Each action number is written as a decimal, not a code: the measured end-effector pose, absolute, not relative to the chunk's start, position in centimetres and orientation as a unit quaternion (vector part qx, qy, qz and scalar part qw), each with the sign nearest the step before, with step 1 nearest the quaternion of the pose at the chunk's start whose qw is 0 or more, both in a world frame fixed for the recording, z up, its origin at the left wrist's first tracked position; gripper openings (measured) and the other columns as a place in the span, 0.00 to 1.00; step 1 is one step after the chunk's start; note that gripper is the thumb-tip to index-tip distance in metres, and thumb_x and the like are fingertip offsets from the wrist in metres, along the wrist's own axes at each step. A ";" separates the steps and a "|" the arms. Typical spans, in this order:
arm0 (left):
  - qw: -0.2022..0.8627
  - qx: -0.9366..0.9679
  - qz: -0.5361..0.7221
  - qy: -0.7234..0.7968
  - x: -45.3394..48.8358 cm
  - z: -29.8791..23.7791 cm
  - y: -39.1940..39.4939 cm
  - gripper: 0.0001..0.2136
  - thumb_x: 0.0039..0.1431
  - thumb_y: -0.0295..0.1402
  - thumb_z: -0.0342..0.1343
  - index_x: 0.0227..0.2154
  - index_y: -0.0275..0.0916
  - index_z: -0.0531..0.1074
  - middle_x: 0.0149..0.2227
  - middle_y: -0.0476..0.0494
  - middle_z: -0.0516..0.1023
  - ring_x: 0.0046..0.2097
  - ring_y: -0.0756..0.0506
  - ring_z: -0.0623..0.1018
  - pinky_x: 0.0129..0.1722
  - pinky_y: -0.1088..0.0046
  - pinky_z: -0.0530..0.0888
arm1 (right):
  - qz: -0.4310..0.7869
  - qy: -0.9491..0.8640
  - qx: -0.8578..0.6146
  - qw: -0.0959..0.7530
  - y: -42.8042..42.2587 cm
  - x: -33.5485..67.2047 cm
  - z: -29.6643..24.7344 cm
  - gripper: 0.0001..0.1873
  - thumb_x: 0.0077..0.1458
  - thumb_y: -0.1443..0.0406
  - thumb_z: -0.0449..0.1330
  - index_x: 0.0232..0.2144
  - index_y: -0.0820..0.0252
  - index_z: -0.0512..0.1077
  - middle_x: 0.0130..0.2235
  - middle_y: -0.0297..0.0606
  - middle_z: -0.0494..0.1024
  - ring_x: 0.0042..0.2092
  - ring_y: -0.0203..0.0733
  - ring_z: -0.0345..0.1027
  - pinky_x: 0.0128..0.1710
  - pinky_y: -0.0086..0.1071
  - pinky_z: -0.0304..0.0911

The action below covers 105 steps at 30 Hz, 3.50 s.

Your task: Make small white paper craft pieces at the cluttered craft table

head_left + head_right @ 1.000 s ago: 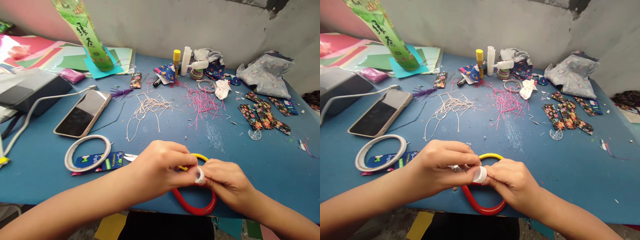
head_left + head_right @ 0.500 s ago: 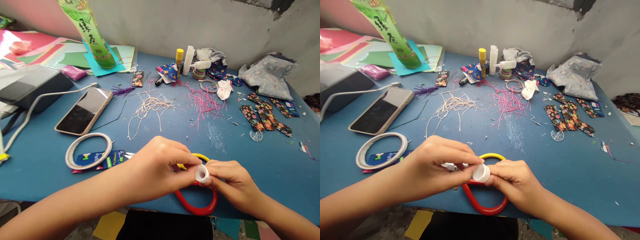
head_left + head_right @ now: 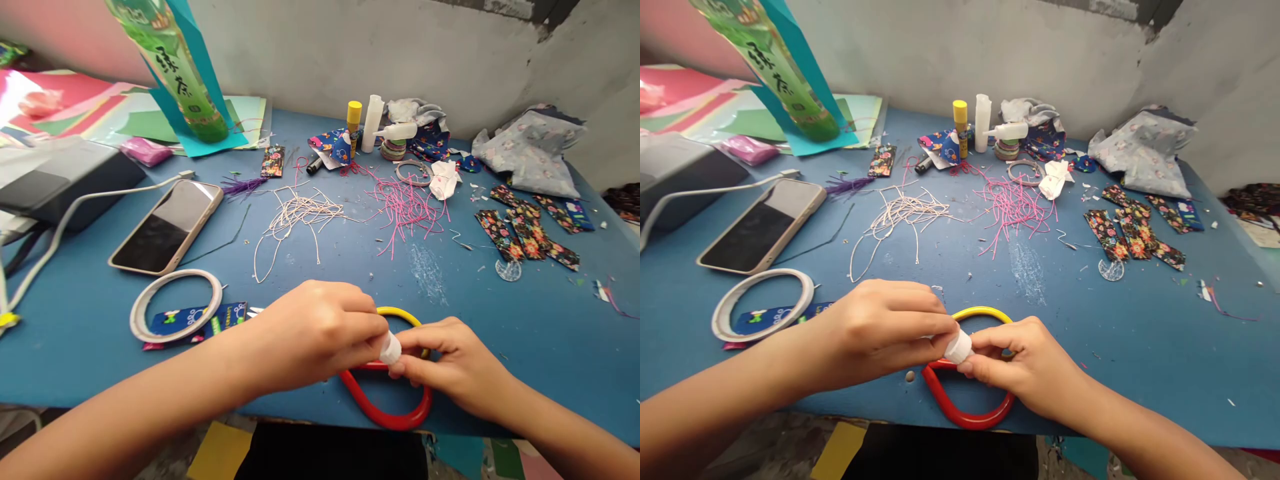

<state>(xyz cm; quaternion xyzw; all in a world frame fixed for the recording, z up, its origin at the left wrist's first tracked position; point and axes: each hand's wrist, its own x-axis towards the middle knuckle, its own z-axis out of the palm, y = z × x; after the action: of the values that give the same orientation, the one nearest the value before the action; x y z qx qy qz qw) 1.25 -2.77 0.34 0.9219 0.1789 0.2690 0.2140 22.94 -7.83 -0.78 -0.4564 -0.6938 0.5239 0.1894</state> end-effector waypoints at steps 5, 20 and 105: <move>0.208 0.932 0.262 0.140 1.6 -0.3 -2.3 0.14 0.64 0.29 0.51 0.26 0.31 0.77 0.22 0.45 0.72 0.25 0.50 0.67 0.27 0.74 0.64 | 0.528 -0.699 -0.454 0.163 -7.7 23.3 -1.1 0.16 0.58 0.57 0.59 0.28 0.64 0.77 0.22 0.31 0.73 0.24 0.30 0.60 0.23 0.23 0.54; 0.317 0.865 0.353 0.161 1.9 0.1 -2.7 0.06 0.58 0.25 0.58 0.26 0.29 0.76 0.23 0.43 0.74 0.25 0.52 0.69 0.25 0.78 0.66 | 0.529 -0.700 -0.421 0.228 -7.3 23.6 -0.5 0.11 0.59 0.61 0.61 0.41 0.54 0.80 0.34 0.31 0.82 0.34 0.35 0.74 0.33 0.22 0.65; 0.333 0.828 0.308 0.329 1.8 -0.2 -2.1 0.09 0.61 0.27 0.54 0.42 0.35 0.76 0.41 0.46 0.79 0.35 0.53 0.76 0.33 0.83 0.73 | 0.380 -0.739 -0.467 0.303 -8.0 23.7 -0.4 0.04 0.55 0.64 0.63 0.33 0.58 0.77 0.29 0.29 0.80 0.29 0.31 0.71 0.32 0.22 0.63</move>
<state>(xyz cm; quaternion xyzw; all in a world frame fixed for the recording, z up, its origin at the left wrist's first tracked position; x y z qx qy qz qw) 1.76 -2.12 -0.21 0.8281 0.3295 0.3082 0.3327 23.69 -8.01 -0.36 -0.4674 -0.7386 0.3799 0.3029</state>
